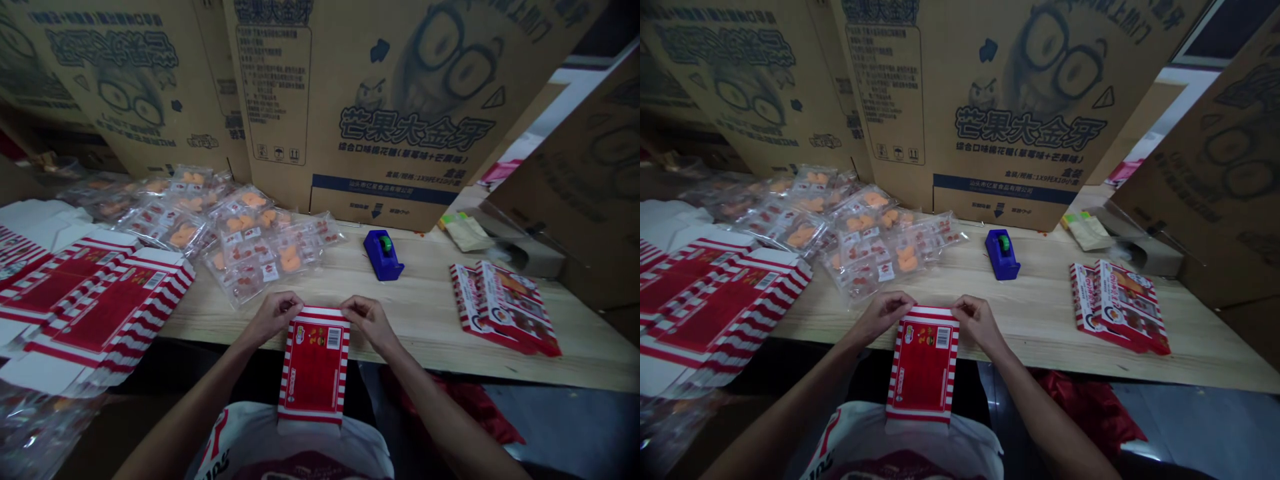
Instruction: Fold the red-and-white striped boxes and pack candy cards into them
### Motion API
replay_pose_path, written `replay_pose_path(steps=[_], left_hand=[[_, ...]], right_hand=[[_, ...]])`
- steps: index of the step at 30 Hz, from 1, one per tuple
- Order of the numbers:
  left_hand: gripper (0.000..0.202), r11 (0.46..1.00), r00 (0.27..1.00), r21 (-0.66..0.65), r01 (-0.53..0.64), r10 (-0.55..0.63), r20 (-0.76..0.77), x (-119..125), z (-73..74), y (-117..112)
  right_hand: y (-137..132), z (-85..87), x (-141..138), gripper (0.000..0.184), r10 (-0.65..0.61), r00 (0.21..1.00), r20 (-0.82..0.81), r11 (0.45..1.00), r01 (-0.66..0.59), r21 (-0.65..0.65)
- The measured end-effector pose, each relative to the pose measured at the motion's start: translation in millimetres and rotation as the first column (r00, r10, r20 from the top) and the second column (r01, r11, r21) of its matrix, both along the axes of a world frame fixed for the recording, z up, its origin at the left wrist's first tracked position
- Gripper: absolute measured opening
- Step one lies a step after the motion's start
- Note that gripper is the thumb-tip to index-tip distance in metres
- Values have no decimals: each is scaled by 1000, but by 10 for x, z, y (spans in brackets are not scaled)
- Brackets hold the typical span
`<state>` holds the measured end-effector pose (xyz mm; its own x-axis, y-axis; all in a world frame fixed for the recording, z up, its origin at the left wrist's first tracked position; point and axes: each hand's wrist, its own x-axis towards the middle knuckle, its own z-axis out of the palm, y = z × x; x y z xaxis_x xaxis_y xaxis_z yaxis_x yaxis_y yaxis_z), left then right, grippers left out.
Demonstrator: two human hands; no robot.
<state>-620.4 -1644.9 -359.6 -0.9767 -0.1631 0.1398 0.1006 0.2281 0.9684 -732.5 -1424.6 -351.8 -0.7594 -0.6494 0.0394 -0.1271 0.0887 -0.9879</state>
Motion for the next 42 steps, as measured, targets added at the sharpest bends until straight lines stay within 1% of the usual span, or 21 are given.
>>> replay_pose_path(steps=[3, 6, 7, 9, 11, 13, 16, 19, 23, 27, 30, 32, 34, 35, 36, 37, 38, 39, 40, 41, 42], left_hand=[[18, 997, 1000, 78, 3, -3, -3, 118, -111, 78], [16, 997, 997, 43, -67, 68, -24, 184, -184, 146], [16, 996, 995, 26, -90, 91, -28, 192, -190, 162], [15, 995, 995, 12, -100, 100, -22, 191, -181, 177], [15, 997, 997, 5, -75, 75, -12, 177, -159, 174], [15, 999, 999, -18, -51, 51, -13, 161, -150, 162], [15, 999, 999, -37, -38, 37, -17, 149, -178, 139], [15, 998, 998, -20, -57, 57, -21, 155, -219, 118], [18, 995, 996, 63, -76, 79, -33, 160, -219, 91], [21, 983, 997, 173, -55, 62, -38, 167, -226, 116], [22, 946, 999, 320, -50, 44, 27, 201, -267, 200], [26, 907, 993, 408, -105, 74, 92, 222, -292, 261], [29, 865, 978, 463, -195, 138, 155, 224, -298, 303], [30, 848, 970, 476, -231, 166, 176, 215, -291, 316], [31, 837, 966, 486, -250, 179, 189, 203, -278, 326], [31, 832, 965, 494, -252, 177, 195, 187, -259, 334], [32, 831, 967, 500, -243, 166, 194, 170, -238, 341], [32, 832, 970, 505, -230, 154, 188, 154, -214, 349], [32, 835, 973, 505, -216, 143, 181, 140, -191, 356], [33, 841, 976, 500, -206, 136, 173, 126, -169, 361], [33, 848, 977, 491, -198, 133, 164, 112, -149, 363]], right_hand=[[76, -118, 155, 15, -40, 992, -118, 998, 34, -50], [108, -211, 277, 11, -128, 963, -236, 989, 106, -102], [106, -226, 292, 11, -152, 959, -237, 985, 129, -110], [83, -223, 269, 13, -152, 978, -140, 985, 139, -102], [38, -184, 184, 20, -94, 995, 14, 994, 95, -57], [-20, -125, 77, 27, -40, 995, 92, 999, 39, 9], [-92, -40, -25, 30, -12, 999, 39, 997, 8, 82], [-98, 1, -16, 27, 3, 999, -32, 997, 0, 81], [-10, -50, 95, 16, 34, 999, -12, 999, -34, -9], [58, -209, 344, 10, -131, 982, -137, 987, 116, -111], [76, -312, 528, 8, -224, 940, -256, 970, 188, -157], [104, -328, 511, 7, -175, 953, -247, 977, 138, -161], [173, -288, 308, 13, -34, 982, -188, 993, 11, -120], [227, -249, 137, 18, -20, 986, -168, 995, 3, -100], [290, -202, -70, 22, -91, 981, -169, 993, 77, -88], [356, -151, -302, 25, -229, 955, -189, 972, 216, -88], [420, -101, -543, 27, -428, 877, -218, 904, 413, -112], [473, -58, -779, 30, -588, 775, -232, 809, 572, -138], [512, -24, -997, 31, -661, 713, -235, 749, 646, -148], [535, -1, -1186, 32, -691, 684, -232, 720, 678, -145], [540, 11, -1341, 31, -686, 692, -225, 725, 676, -131]])
